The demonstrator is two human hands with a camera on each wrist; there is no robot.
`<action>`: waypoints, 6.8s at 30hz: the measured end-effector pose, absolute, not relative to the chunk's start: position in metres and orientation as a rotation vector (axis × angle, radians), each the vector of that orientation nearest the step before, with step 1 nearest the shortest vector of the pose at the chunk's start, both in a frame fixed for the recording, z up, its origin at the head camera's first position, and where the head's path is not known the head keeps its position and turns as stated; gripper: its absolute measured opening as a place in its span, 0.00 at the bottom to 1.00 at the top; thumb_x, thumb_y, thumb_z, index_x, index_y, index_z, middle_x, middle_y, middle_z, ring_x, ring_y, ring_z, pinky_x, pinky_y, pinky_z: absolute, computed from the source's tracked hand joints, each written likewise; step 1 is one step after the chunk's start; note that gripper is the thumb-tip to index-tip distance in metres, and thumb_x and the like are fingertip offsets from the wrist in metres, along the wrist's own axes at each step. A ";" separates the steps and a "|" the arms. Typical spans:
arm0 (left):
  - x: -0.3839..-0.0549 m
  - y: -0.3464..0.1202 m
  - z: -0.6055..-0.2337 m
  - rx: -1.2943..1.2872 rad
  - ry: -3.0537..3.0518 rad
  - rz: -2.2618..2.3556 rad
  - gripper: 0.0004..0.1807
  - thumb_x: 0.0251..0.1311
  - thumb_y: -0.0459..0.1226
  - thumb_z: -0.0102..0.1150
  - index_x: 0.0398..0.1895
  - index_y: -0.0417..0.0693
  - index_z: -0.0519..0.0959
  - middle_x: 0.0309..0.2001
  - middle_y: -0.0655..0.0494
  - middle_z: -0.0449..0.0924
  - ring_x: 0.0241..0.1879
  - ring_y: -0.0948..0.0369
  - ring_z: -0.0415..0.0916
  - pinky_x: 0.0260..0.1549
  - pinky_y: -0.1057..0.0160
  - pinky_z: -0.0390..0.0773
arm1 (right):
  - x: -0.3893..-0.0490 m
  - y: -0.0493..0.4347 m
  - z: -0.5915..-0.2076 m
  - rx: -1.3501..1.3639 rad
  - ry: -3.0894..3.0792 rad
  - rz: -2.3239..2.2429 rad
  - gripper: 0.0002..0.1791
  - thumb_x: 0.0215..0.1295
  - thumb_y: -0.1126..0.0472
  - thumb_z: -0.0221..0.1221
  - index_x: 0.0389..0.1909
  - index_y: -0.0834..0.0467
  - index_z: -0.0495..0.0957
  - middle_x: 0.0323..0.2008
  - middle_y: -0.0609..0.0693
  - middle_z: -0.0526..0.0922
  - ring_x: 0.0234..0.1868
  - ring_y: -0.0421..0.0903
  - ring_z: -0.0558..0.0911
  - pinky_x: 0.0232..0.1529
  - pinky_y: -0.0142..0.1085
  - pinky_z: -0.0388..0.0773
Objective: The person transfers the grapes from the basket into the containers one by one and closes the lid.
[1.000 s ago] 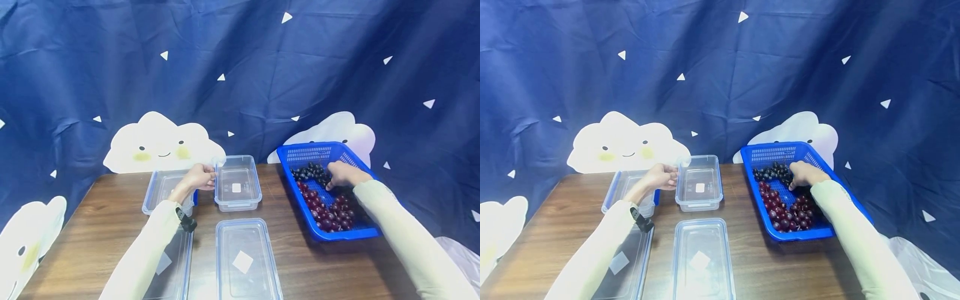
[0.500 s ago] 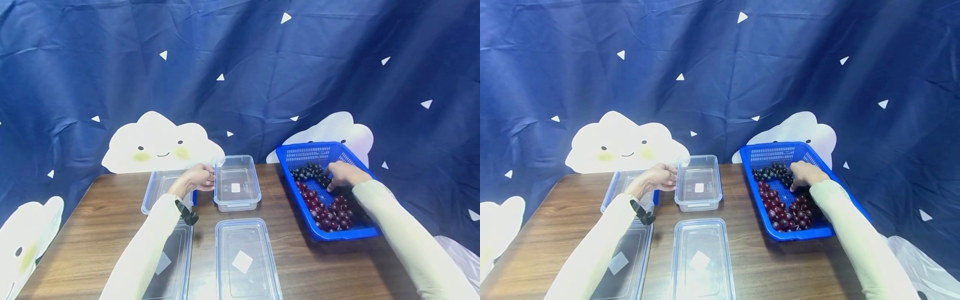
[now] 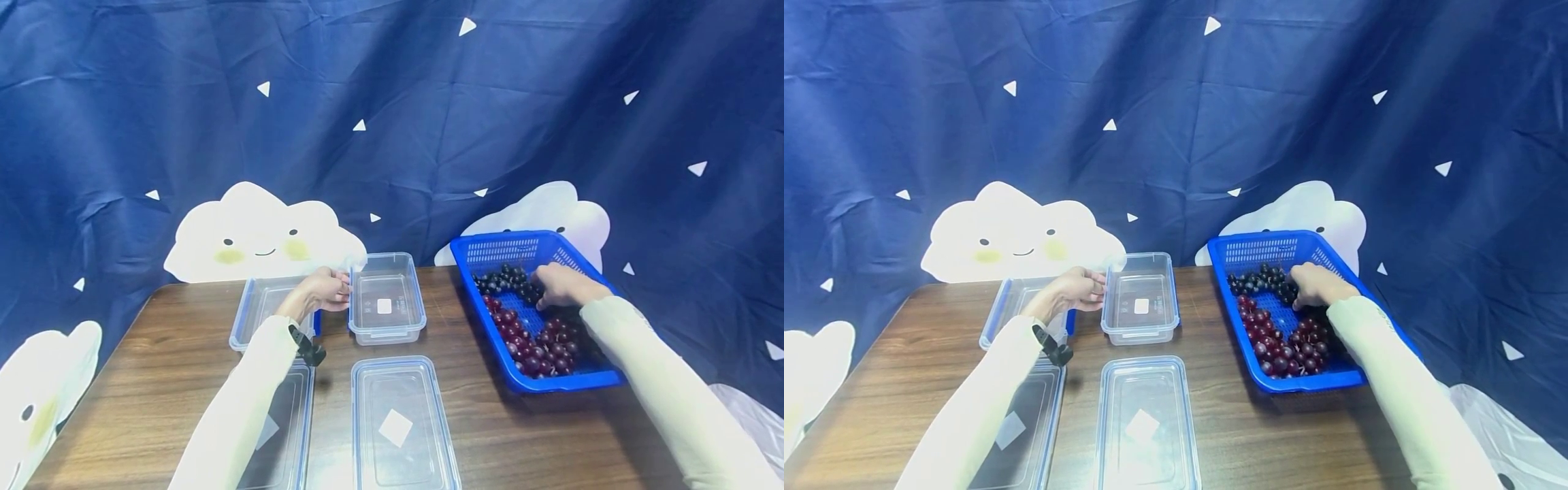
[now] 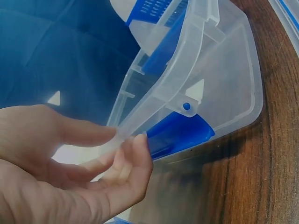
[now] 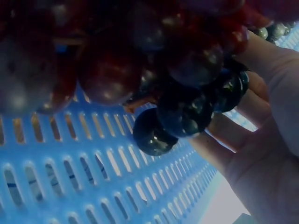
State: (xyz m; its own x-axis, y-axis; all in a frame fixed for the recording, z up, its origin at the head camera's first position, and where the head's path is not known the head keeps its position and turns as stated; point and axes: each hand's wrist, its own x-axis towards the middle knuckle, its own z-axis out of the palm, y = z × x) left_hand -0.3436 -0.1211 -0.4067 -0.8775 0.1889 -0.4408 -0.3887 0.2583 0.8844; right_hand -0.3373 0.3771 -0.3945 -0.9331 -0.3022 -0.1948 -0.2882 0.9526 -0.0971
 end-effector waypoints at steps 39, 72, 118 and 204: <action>-0.340 -0.122 -0.406 -0.222 1.987 1.730 0.23 0.72 0.23 0.50 0.68 0.35 0.65 0.48 0.48 0.75 0.38 0.59 0.74 0.41 0.64 0.86 | -0.305 0.326 -0.301 -0.383 3.055 -1.040 0.46 0.62 0.38 0.72 0.72 0.64 0.72 0.64 0.69 0.81 0.64 0.67 0.82 0.67 0.65 0.76; -0.346 -0.118 -0.407 -0.210 1.980 1.709 0.25 0.73 0.25 0.54 0.71 0.35 0.63 0.44 0.51 0.73 0.39 0.59 0.75 0.38 0.64 0.86 | -0.359 0.121 -0.363 -0.230 2.347 -1.757 0.20 0.61 0.61 0.75 0.49 0.66 0.83 0.32 0.48 0.91 0.26 0.38 0.86 0.28 0.31 0.84; -0.346 -0.115 -0.405 -0.212 1.979 1.699 0.28 0.71 0.25 0.53 0.73 0.35 0.61 0.40 0.51 0.75 0.33 0.62 0.77 0.36 0.66 0.86 | -0.352 0.070 -0.429 -0.251 2.767 -0.938 0.26 0.63 0.40 0.72 0.17 0.51 0.74 0.13 0.42 0.74 0.20 0.42 0.77 0.21 0.30 0.70; -0.337 -0.123 -0.408 -0.174 1.989 1.710 0.27 0.74 0.26 0.53 0.73 0.35 0.61 0.42 0.51 0.74 0.37 0.60 0.76 0.39 0.65 0.86 | -0.298 0.317 -0.364 -0.192 2.379 -0.750 0.52 0.65 0.39 0.70 0.72 0.74 0.60 0.65 0.73 0.74 0.53 0.60 0.86 0.51 0.52 0.90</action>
